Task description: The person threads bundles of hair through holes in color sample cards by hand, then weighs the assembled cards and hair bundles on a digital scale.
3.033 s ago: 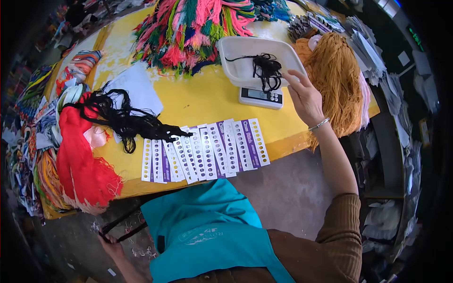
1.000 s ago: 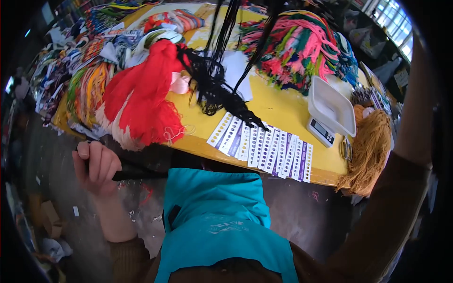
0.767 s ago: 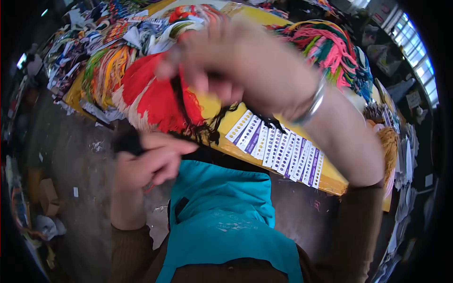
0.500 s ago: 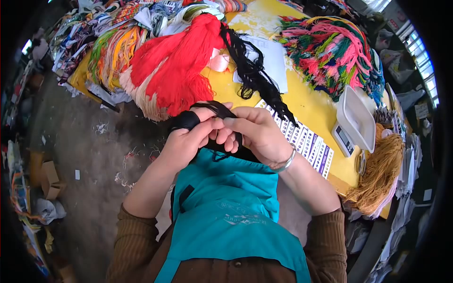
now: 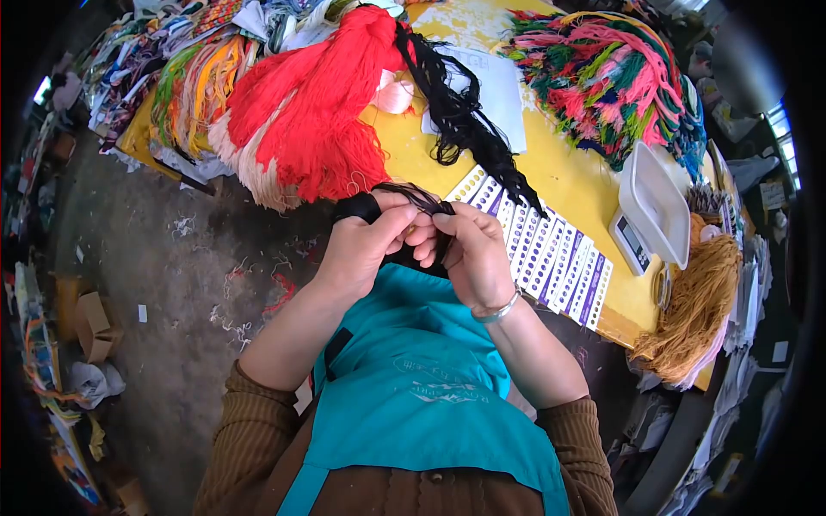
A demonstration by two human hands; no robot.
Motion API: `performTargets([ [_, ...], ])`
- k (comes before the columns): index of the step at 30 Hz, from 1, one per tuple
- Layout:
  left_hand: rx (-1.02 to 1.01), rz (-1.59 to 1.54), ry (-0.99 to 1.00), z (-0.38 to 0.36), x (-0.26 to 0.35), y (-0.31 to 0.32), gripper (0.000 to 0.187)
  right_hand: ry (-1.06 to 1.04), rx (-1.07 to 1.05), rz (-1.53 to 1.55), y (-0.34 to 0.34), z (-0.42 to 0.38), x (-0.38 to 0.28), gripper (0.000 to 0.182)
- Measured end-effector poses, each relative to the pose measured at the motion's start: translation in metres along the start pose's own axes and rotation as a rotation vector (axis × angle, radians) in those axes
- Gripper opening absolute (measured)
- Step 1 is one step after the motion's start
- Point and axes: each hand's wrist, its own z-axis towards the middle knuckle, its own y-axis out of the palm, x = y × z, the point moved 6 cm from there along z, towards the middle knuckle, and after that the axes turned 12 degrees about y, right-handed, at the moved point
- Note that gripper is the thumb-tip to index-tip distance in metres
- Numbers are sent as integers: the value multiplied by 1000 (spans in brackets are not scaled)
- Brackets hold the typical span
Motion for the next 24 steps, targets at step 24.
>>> performTargets([
  [24,35,492,347,4,6,-13,13,-147,252,-321,-3,5,4,14],
])
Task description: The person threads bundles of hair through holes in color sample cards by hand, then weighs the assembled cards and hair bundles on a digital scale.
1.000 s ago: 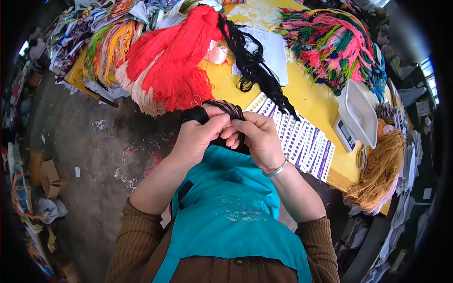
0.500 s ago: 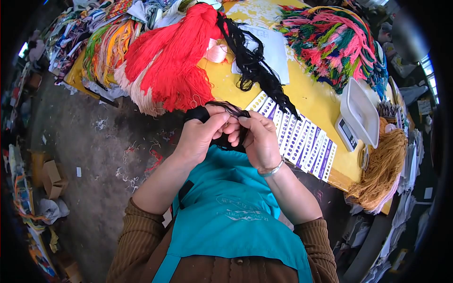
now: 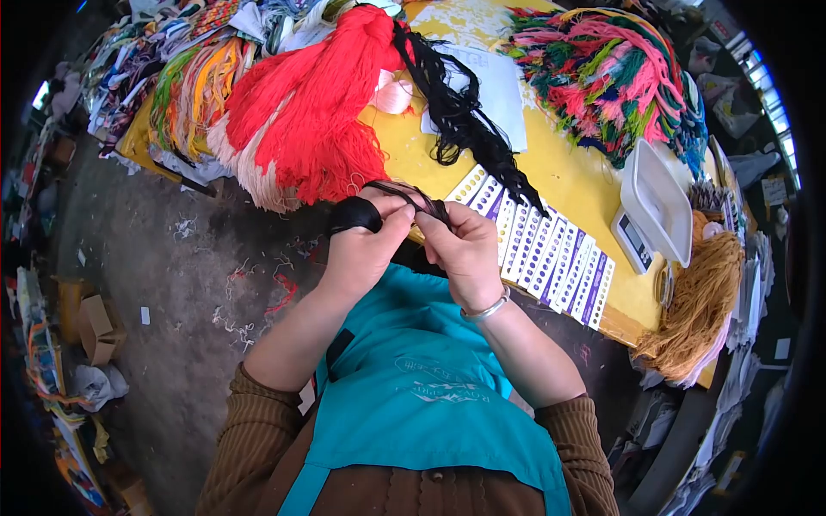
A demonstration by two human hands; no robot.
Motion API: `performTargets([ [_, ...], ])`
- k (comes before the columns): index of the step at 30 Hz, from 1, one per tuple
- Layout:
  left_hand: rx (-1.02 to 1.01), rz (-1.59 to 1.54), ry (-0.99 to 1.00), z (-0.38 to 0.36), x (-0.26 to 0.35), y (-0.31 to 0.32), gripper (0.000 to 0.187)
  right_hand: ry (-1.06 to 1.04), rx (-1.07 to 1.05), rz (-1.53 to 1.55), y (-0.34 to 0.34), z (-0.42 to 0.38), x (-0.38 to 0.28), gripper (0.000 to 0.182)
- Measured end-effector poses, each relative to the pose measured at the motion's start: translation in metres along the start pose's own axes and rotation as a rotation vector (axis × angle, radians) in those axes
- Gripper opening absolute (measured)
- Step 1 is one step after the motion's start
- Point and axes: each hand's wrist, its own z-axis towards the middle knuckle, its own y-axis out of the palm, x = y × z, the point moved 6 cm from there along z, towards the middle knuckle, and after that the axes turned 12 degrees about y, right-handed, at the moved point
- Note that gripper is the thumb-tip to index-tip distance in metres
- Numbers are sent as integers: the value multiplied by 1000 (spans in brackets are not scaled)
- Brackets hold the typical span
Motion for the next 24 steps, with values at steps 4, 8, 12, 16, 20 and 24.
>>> performTargets([
  [4,-25,63,124,2,8,3,13,26,32,-2,-3,1,3,15],
  [8,19,-1,-10,0,5,1,14,39,17,190,0,2,4,16],
  [12,45,-155,-70,0,2,1,15,48,-16,438,3,4,6,15],
  [16,64,-365,-202,-1,-3,7,15,29,-64,417,3,5,8,13],
  [20,50,-362,-145,-4,-8,7,21,45,-33,285,0,3,8,13],
  [24,69,-331,-153,0,-6,9,15,1,4,202,2,-1,4,15],
])
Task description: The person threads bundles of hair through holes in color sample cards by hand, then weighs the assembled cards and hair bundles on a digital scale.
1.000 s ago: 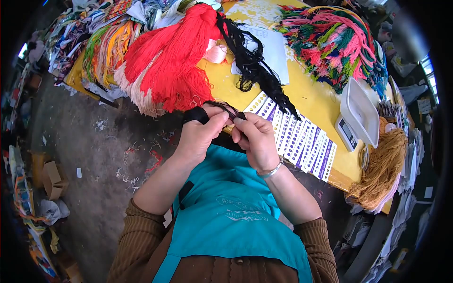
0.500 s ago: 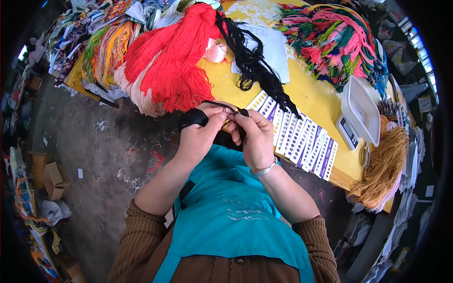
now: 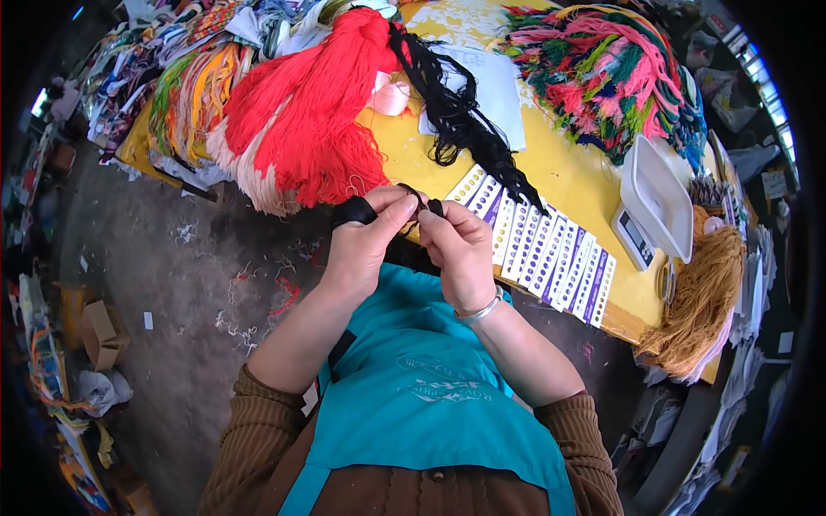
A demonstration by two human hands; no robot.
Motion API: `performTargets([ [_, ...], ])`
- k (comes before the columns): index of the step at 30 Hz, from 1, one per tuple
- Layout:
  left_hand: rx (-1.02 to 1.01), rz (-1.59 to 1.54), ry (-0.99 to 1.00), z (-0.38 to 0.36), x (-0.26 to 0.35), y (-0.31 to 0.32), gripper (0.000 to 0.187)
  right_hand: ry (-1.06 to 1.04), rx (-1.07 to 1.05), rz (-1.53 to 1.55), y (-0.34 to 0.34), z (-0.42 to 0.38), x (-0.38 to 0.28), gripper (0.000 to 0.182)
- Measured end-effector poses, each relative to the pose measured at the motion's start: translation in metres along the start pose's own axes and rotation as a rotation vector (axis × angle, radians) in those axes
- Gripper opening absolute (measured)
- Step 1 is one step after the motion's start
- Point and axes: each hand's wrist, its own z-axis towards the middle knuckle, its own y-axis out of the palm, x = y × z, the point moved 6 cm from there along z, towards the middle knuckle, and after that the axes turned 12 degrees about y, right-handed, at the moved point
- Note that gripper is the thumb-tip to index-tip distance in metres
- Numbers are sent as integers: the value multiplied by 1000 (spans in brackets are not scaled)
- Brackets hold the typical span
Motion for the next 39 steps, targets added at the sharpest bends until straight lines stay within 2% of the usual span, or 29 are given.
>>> performTargets([
  [4,2,145,109,-1,2,-1,15,-39,9,-25,-2,1,3,14],
  [7,-25,297,228,-2,6,-4,15,32,36,-3,-5,0,5,15],
  [8,-30,362,285,-3,9,-4,14,-13,94,86,-5,0,2,14],
  [10,-23,412,199,-6,20,-6,22,-51,147,301,-7,-1,-5,16],
  [11,60,-139,12,-4,7,-15,22,-29,21,399,-4,0,-8,16],
  [12,159,-403,-153,-9,1,-30,17,-9,-108,494,-1,-2,-12,16],
  [13,84,-724,-104,-5,8,-37,10,29,-215,593,2,-7,-14,15],
  [14,67,-766,-129,-2,17,-52,5,87,-361,509,3,-16,-17,15],
  [15,152,-1060,-192,-3,31,-62,2,145,-504,422,0,-30,-22,15],
  [16,143,-1217,-209,-2,42,-77,8,196,-484,314,-4,-49,-31,16],
  [17,169,-1179,-139,-2,59,-88,16,243,-372,150,-14,-67,-36,13],
  [19,122,-1169,-78,-3,82,-128,20,133,-246,-273,-38,-103,-65,14],
  [20,136,-1106,-52,-6,91,-158,19,29,-197,-275,-67,-115,-62,9],
  [21,206,-1019,-24,-10,99,-188,20,7,-38,-243,-94,-131,-61,12],
  [22,273,-930,6,-14,108,-218,22,75,143,-17,-133,-151,-51,16],
  [23,273,-882,13,-17,114,-251,25,29,245,-20,-163,-168,-54,21],
  [24,273,-834,23,-20,118,-285,28,-26,247,-3,-203,-187,-48,20],
  [25,337,-758,44,-25,121,-321,30,-74,430,-6,-235,-209,-48,24],
  [26,397,-679,65,-28,124,-354,32,-98,489,64,-265,-231,-47,25],
  [28,623,-502,98,-34,130,-412,32,-94,820,118,-345,-288,-33,23],
  [29,729,-454,76,-37,135,-430,34,-99,914,152,-383,-317,-27,22],
  [32,830,-205,130,-34,154,-523,35,-55,1232,186,-461,-397,-31,21],
  [33,969,-67,167,-35,162,-518,35,-59,1308,90,-496,-426,-34,23],
  [34,1106,78,206,-37,177,-512,36,-93,1489,-96,-537,-460,-40,25],
  [35,1099,78,203,-35,183,-507,36,34,1631,-317,-541,-480,-58,26],
  [36,1080,81,233,-33,190,-501,35,-87,1722,-768,-579,-503,-73,26],
  [38,1044,90,292,-29,208,-488,34,-18,1629,-1239,-571,-493,-107,28],
  [39,944,143,314,-23,207,-404,31,86,1486,-1215,-545,-465,-122,30],
])
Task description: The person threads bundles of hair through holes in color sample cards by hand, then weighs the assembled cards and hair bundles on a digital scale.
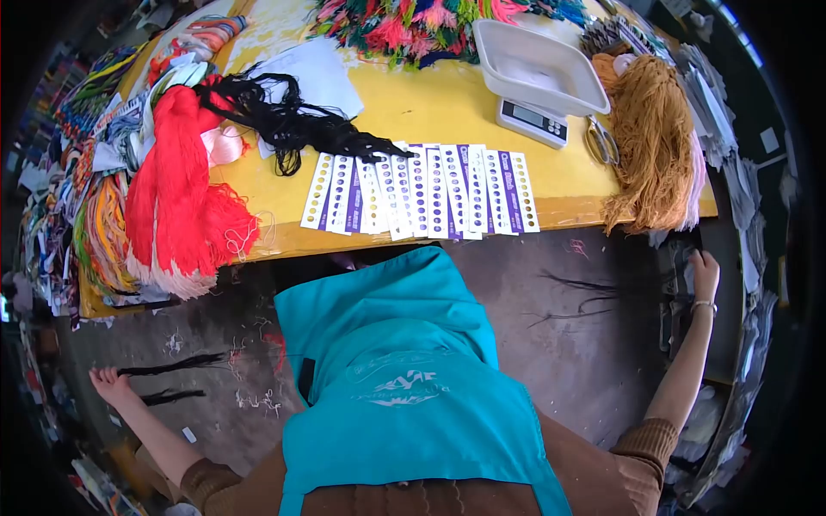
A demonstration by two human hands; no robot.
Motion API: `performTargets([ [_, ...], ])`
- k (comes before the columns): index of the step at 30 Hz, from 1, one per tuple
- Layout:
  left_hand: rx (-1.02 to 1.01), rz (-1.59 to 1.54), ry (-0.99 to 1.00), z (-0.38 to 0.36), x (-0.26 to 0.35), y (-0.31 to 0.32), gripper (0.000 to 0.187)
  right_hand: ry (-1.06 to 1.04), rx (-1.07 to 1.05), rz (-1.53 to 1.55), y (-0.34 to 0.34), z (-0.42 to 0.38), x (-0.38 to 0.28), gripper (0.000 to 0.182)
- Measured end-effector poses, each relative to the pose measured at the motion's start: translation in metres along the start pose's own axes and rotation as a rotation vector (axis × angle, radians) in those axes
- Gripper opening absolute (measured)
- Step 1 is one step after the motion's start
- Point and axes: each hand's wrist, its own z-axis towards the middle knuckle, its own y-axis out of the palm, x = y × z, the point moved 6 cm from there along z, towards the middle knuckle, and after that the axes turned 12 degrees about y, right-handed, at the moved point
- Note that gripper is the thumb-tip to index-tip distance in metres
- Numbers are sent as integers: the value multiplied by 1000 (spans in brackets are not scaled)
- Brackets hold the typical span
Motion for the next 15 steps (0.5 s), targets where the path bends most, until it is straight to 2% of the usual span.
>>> performTargets([
  [2,-339,-328,-208,0,-26,24,26,28,-204,21,8,-13,-76,28],
  [4,-458,-551,-419,-77,-36,84,22,-165,-205,230,17,-1,-114,26],
  [6,-774,-829,-608,-156,-47,139,17,-48,-262,594,19,-3,-165,23],
  [7,-809,-906,-637,-191,-50,161,18,-76,-342,766,21,4,-186,23],
  [8,-840,-985,-665,-227,-53,181,29,-106,-421,938,23,11,-208,23],
  [10,-950,-1053,-717,-290,-54,221,56,63,-508,1450,35,2,-269,22],
  [12,-1144,-1097,-827,-351,-52,262,69,-170,-684,1351,55,19,-294,21],
  [13,-1223,-1057,-830,-368,-61,275,68,-227,-737,1273,69,24,-310,20],
  [14,-1271,-971,-879,-379,-75,286,64,-284,-789,1195,85,21,-329,19],
  [15,-1364,-698,-708,-378,-102,287,47,-259,-712,1172,102,8,-350,20],
])
